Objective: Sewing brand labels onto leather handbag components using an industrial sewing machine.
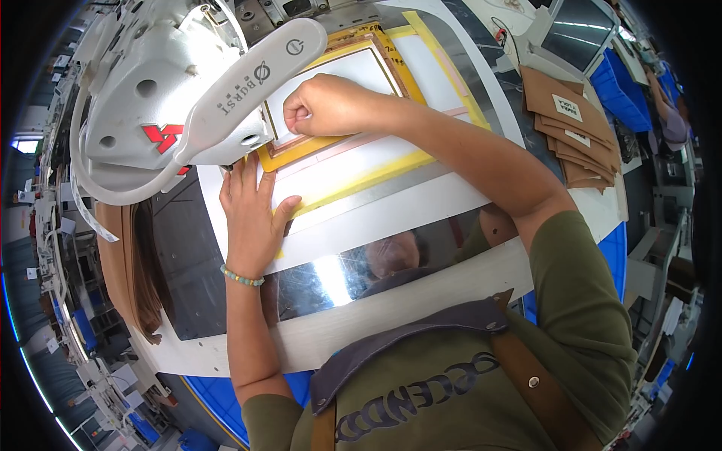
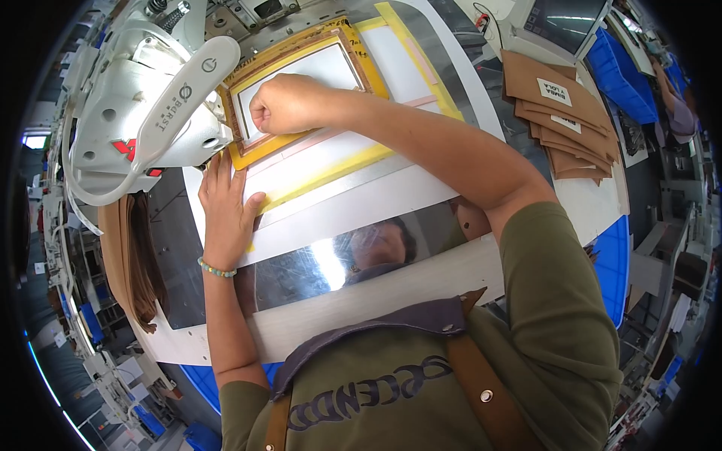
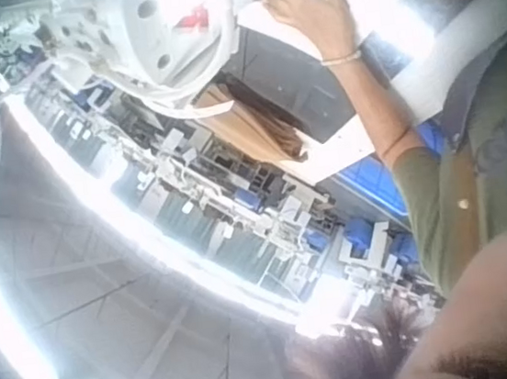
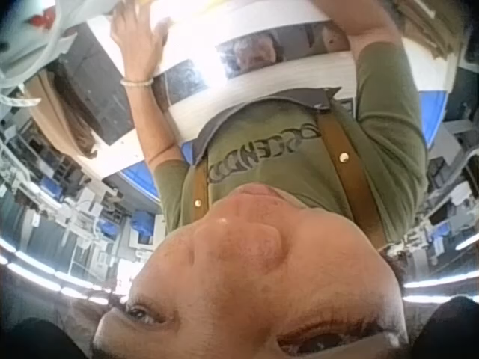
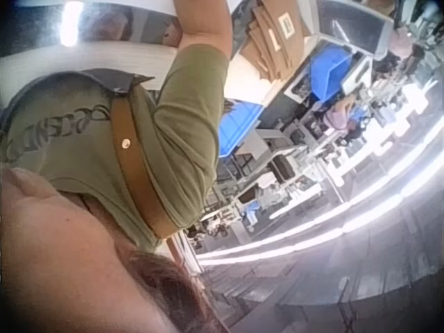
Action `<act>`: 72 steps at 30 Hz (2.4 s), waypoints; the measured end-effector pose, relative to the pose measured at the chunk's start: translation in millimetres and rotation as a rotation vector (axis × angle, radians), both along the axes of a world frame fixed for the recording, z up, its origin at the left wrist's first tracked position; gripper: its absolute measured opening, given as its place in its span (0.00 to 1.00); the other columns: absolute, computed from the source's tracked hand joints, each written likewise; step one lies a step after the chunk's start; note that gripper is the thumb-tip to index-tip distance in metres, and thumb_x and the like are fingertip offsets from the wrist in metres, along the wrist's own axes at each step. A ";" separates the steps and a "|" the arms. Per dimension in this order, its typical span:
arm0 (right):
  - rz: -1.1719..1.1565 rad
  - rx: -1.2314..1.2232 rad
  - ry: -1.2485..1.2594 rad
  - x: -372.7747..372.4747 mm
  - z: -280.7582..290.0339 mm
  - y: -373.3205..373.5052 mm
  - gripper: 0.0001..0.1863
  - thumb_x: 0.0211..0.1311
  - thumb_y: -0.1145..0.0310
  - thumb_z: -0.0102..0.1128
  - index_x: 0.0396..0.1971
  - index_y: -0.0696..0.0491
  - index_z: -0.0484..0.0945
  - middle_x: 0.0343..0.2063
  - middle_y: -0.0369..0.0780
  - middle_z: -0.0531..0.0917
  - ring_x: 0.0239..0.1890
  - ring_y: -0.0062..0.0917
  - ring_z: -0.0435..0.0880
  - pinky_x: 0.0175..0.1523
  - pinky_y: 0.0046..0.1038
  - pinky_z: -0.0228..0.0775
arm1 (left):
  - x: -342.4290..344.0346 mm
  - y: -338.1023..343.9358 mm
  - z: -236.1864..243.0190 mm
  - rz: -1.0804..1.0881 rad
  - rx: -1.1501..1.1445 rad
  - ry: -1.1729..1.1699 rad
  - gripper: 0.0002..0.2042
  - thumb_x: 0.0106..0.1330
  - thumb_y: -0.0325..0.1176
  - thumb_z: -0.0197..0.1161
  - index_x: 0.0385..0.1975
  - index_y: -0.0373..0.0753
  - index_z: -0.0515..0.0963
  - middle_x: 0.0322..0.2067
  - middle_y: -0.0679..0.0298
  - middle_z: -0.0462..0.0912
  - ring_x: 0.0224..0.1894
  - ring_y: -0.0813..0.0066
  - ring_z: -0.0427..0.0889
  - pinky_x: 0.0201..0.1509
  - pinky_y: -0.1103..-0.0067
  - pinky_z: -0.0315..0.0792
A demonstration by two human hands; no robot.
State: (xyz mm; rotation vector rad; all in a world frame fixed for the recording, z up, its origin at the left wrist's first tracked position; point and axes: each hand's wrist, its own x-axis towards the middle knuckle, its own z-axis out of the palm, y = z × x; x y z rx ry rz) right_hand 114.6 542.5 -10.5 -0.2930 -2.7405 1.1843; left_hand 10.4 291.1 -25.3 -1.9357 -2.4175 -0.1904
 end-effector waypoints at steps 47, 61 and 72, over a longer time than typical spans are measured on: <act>0.123 0.297 -0.394 68.0 55.5 76.4 0.01 0.58 0.77 0.68 0.29 0.56 0.87 0.24 0.38 0.88 0.28 0.20 0.85 0.35 0.27 0.74 | -2.2 0.9 -10.4 0.055 0.067 -0.006 0.35 0.77 0.56 0.55 0.75 0.36 0.66 0.78 0.49 0.63 0.82 0.50 0.52 0.84 0.55 0.41; 0.112 0.623 -0.379 59.0 55.1 64.7 0.08 0.59 0.79 0.61 0.33 0.55 0.88 0.30 0.40 0.89 0.36 0.30 0.86 0.42 0.32 0.76 | -1.0 1.5 -9.6 0.048 0.119 -0.013 0.35 0.77 0.55 0.58 0.74 0.35 0.68 0.77 0.50 0.64 0.82 0.50 0.54 0.84 0.55 0.43; 0.115 0.748 -0.401 66.4 51.7 59.4 0.09 0.68 0.74 0.52 0.39 0.50 0.82 0.28 0.39 0.79 0.39 0.31 0.81 0.47 0.34 0.73 | -0.7 1.9 -13.7 0.047 0.141 -0.005 0.34 0.76 0.53 0.59 0.74 0.36 0.69 0.77 0.49 0.65 0.81 0.49 0.56 0.83 0.55 0.46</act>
